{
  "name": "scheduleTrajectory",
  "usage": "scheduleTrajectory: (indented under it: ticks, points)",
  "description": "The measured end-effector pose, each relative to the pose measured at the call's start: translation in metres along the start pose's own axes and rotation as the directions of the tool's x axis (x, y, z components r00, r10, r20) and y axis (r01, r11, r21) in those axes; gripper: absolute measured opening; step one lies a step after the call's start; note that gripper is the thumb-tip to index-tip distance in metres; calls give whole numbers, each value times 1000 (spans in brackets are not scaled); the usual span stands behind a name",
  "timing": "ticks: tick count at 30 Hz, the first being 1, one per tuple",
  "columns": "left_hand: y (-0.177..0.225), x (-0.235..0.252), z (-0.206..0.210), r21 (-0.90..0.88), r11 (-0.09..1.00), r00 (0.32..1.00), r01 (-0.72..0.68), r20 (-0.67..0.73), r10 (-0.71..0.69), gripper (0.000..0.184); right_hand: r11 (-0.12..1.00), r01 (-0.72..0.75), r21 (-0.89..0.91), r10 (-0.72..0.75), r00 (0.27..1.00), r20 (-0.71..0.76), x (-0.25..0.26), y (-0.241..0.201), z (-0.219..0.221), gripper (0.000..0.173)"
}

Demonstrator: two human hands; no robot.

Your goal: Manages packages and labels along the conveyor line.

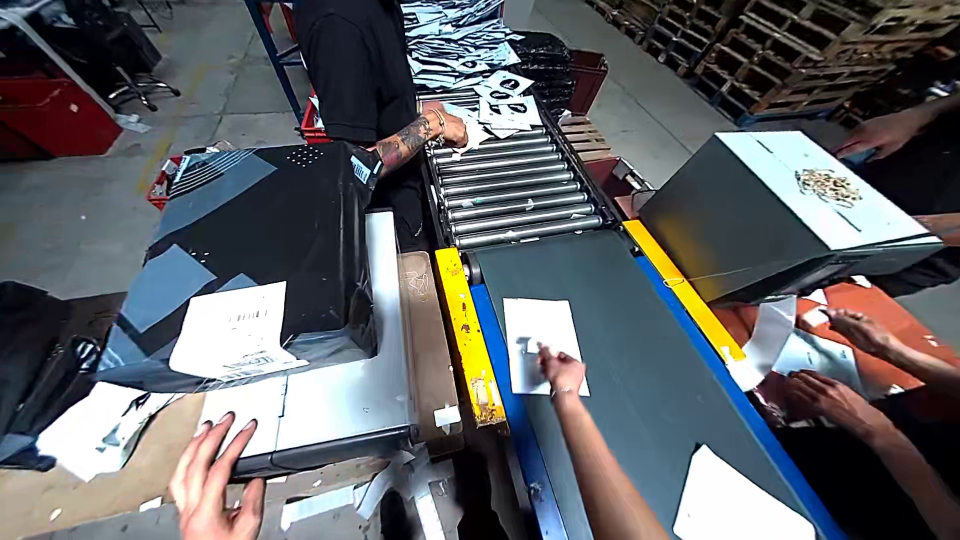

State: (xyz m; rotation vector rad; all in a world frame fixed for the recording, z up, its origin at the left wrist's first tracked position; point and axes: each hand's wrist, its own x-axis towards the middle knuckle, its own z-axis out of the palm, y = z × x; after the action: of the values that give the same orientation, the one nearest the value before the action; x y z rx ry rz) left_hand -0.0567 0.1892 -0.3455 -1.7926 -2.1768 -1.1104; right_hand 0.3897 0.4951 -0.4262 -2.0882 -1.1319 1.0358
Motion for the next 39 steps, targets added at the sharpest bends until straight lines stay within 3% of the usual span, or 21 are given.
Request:
scheduleTrajectory:
  ticks: [2,4,7,10,13,16,18,20,23,25,29,35,39]
  points:
    - [-1,-4,-2,20,1000,1000,16,0,-16,53,982,-90,-166,75,993,-95,47,5,-4,43]
    - [0,-3,-3,16,1000,999,17,31,-17,55,866,-201,-458,183,980,-83,55,20,-21,62]
    - [2,-1,-6,8,1000,999,21,39,-21,55,637,-149,-756,164,985,-55,23,49,-61,88]
    - [5,1,-2,-8,999,999,37,-1,-37,53,595,-163,-787,159,984,-83,-37,85,-91,91]
    - [13,3,-1,-21,996,994,92,-62,-93,52,751,12,-660,107,984,139,-123,111,-56,71]
    - [4,-1,-7,-46,989,986,143,-86,-146,51,919,205,-336,-13,869,495,-214,116,38,43]
    - [0,-2,-11,-62,988,988,144,-51,-147,53,976,188,-113,-73,767,638,-261,103,98,32]
    - [-2,-2,-13,-79,989,992,122,-18,-123,57,996,57,63,-85,717,692,-288,75,139,30]
    - [-6,-6,-21,-91,991,995,102,24,-101,60,969,-174,176,3,721,693,-311,26,168,32]
    - [-7,-6,-24,-94,990,993,107,56,-103,62,941,-254,225,35,732,680,-314,3,176,38]
    - [-9,-9,-31,-95,989,989,114,106,-104,68,940,-230,252,11,759,651,-319,-14,182,43]
    - [-11,-9,-31,-117,987,989,110,113,-96,67,896,-346,280,91,757,647,-327,-25,180,26]
    - [-14,-9,-32,-116,989,990,91,114,-78,67,875,-352,332,135,837,530,-331,-30,193,16]
